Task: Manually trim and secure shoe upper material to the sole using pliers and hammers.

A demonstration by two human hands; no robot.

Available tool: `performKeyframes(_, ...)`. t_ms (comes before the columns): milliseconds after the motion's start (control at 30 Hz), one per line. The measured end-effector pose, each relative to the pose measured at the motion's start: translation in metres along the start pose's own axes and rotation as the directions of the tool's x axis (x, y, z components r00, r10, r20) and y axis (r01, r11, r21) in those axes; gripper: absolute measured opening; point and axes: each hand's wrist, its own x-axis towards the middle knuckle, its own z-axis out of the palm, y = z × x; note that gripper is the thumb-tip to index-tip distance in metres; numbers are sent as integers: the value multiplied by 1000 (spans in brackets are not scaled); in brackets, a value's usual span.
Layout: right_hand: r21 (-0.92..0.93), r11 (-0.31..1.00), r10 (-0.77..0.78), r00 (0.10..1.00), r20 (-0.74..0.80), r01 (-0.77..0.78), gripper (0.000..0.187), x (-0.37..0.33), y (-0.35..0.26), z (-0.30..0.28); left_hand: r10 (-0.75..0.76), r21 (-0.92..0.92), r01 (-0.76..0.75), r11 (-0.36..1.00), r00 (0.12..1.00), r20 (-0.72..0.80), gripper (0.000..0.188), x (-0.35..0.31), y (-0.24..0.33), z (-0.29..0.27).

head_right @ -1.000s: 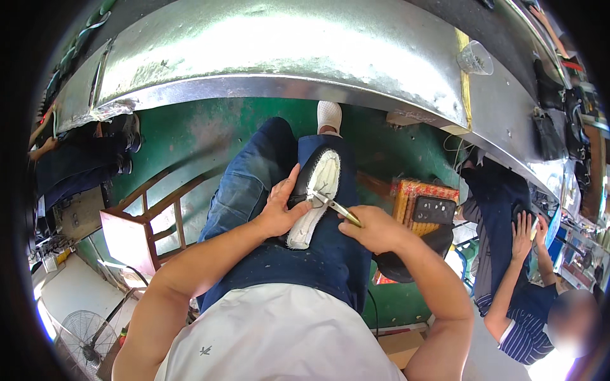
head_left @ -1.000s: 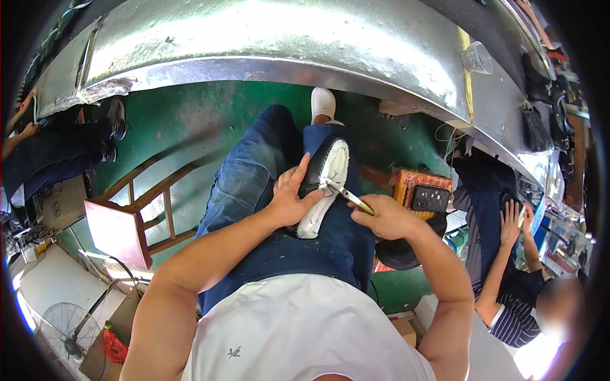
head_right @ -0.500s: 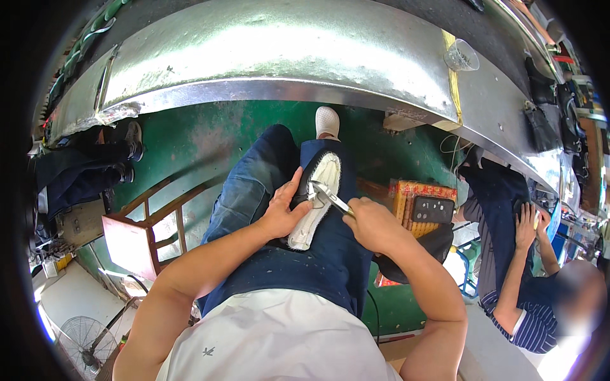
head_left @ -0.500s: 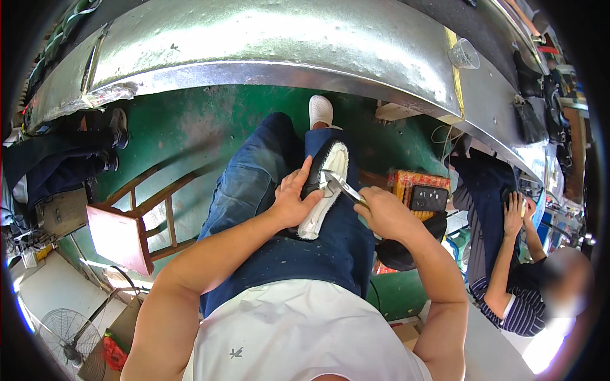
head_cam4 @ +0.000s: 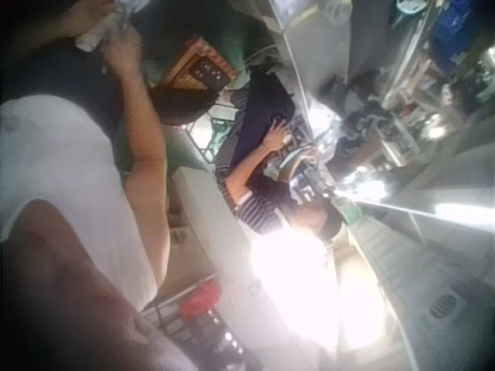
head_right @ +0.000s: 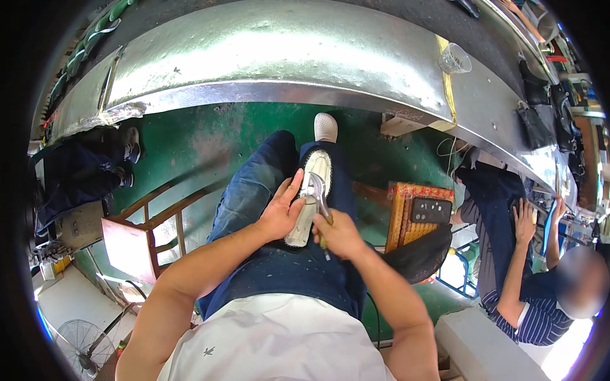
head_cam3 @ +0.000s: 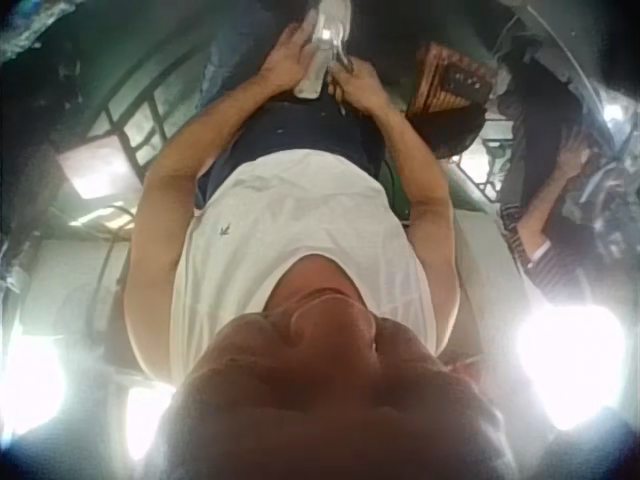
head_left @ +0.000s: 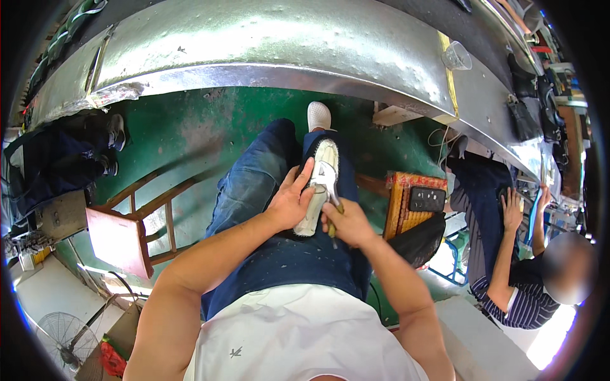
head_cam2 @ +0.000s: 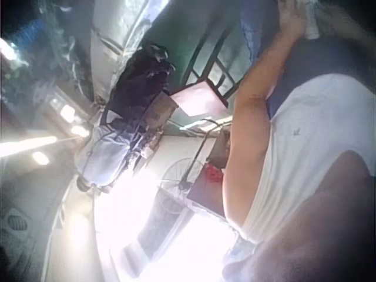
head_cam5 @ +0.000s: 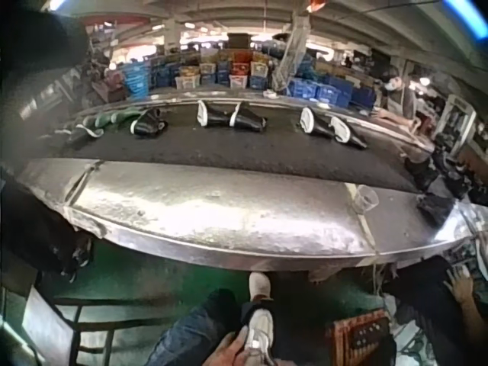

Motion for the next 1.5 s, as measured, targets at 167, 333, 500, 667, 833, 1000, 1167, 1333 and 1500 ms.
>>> performKeyframes(167, 216, 972, 89, 995, 35, -94, 28, -6, 11, 7, 86, 226, -104, 969, 992, 87, 64, 5, 15, -10)
performKeyframes(333, 232, 938, 176, 930, 323, -258, 43, -25, 5, -61, -53, 291, -10, 957, 976, 210, 56, 7, 47, -20)
performKeyframes(500, -107, 977, -193, 979, -61, 186, 49, -17, -19, -63, -124, 373, 28, 928, 964, 234, 54, 10, 56, -20)
performKeyframes(667, -463, 882, -109, 994, -30, 83, 51, 12, -59, -60, -163, 360, 47, 932, 939, 302, 53, 12, 53, -23)
performKeyframes(833, -636, 754, -238, 971, -33, 163, 52, 16, -45, -58, -132, 323, 34, 946, 949, 286, 62, 6, 47, -17)
performKeyframes(1000, -685, 701, -294, 956, -22, 200, 51, 9, -34, -50, -170, 176, 138, 975, 969, 178, 83, 8, 32, -4)
performKeyframes(1167, -728, 645, -344, 939, -6, 232, 46, -10, -41, -34, -198, 159, 168, 973, 960, 198, 92, 13, 24, -3)
performKeyframes(1333, -835, 535, -270, 963, -27, 126, 42, -24, -43, -28, -175, 102, 156, 982, 960, 218, 95, 14, 24, -11)
performKeyframes(1500, -822, 547, -312, 950, -28, 156, 40, -25, -12, -27, -198, 41, 194, 980, 947, 252, 97, 15, 35, -23)
